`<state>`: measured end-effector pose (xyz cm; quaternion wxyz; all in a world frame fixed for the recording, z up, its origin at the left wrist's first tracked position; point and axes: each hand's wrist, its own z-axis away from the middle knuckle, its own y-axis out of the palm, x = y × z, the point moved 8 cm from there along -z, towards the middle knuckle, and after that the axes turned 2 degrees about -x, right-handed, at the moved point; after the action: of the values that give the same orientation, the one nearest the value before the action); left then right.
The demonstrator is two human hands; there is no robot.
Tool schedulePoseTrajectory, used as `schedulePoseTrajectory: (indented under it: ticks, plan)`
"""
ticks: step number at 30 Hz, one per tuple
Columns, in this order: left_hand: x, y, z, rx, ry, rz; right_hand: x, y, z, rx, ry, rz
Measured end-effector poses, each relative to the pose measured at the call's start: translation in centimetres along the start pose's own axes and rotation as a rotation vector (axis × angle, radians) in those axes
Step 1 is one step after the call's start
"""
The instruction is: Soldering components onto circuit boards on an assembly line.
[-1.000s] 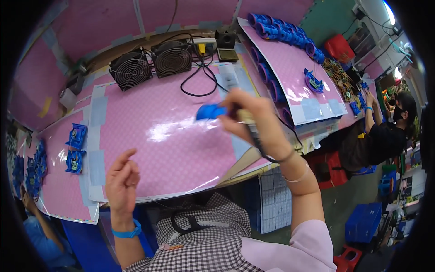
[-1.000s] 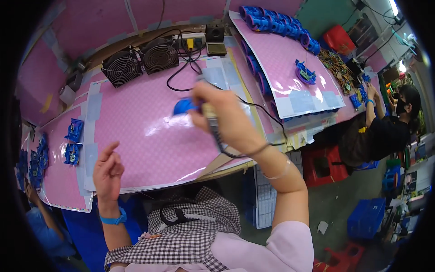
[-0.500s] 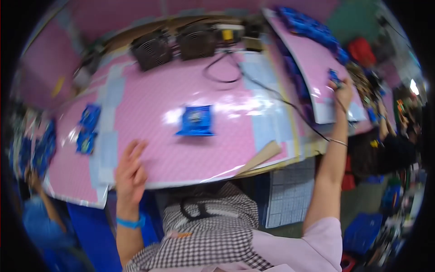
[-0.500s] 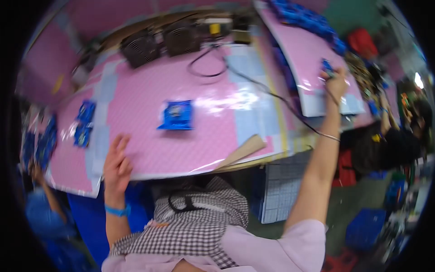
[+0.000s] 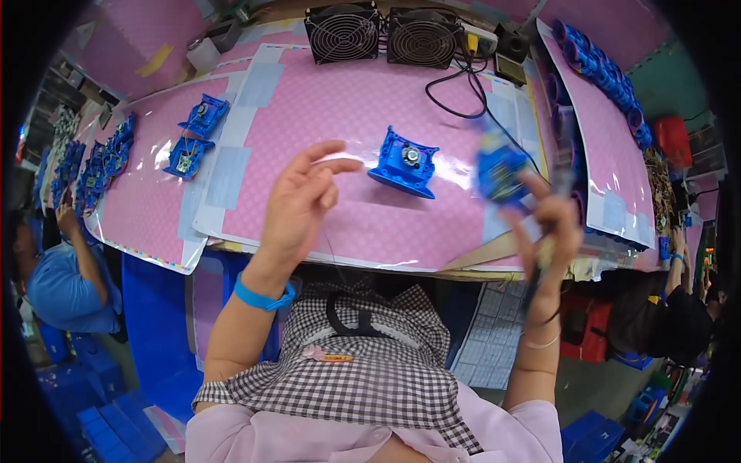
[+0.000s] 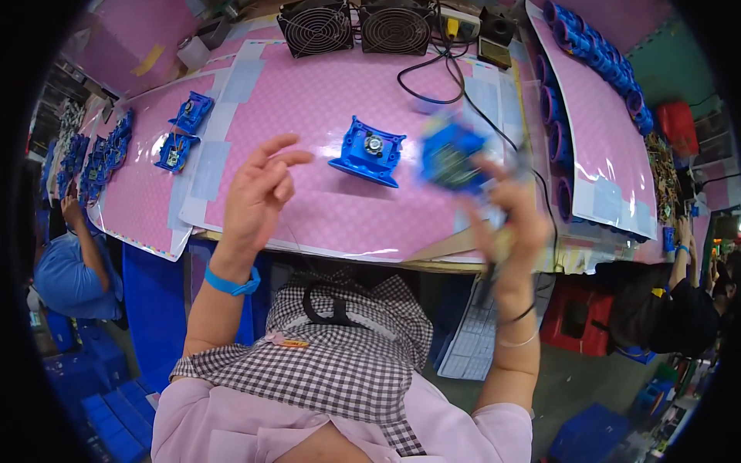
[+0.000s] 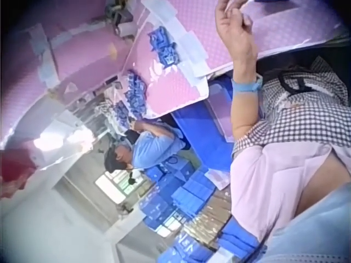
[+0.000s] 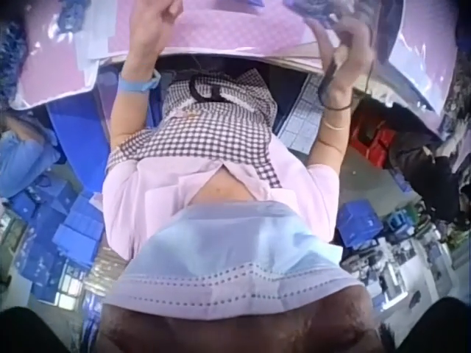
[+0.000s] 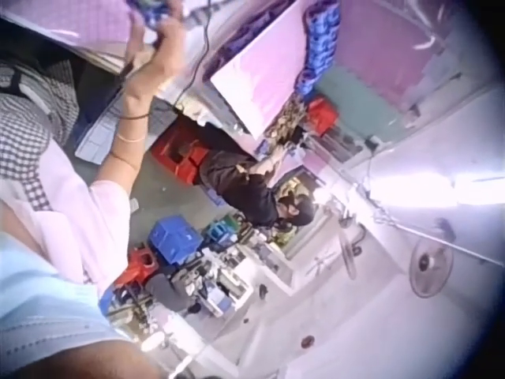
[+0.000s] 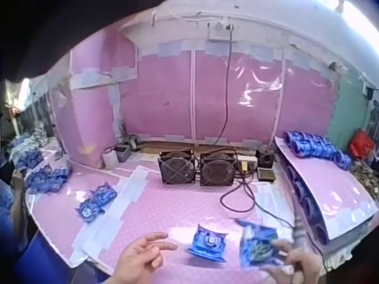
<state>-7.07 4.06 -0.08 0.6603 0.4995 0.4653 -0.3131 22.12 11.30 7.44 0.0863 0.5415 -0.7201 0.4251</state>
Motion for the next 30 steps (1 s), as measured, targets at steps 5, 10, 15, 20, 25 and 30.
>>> schedulePoseTrajectory:
  ticks: [5, 10, 15, 20, 25, 30]
  plan:
    - [-1.5, -6.2, 3.2, -0.078, 0.041, 0.274, 5.6, 7.8, 5.3, 0.346, -0.083, -0.243]
    - [-1.1, -5.8, 5.6, -0.130, -0.011, 0.464, 5.0, 10.8, 3.7, 0.238, -0.010, -0.013]
    - [-0.1, 1.1, 6.1, 0.096, -0.025, 0.178, 7.9, 10.3, 1.8, 0.124, 0.026, -0.401]
    - [1.1, 4.1, 6.6, 0.139, -0.052, 0.124, 8.0, 13.1, 2.8, 0.230, 0.259, -0.628]
    - [2.0, 0.7, 8.2, 0.193, -0.049, -0.205, 6.5, 9.6, 1.9, -0.143, 0.112, -0.719]
    - [-13.1, -6.6, 6.1, -0.137, 0.501, 0.107, 2.2, 4.4, 0.9, -0.072, 0.179, -0.564]
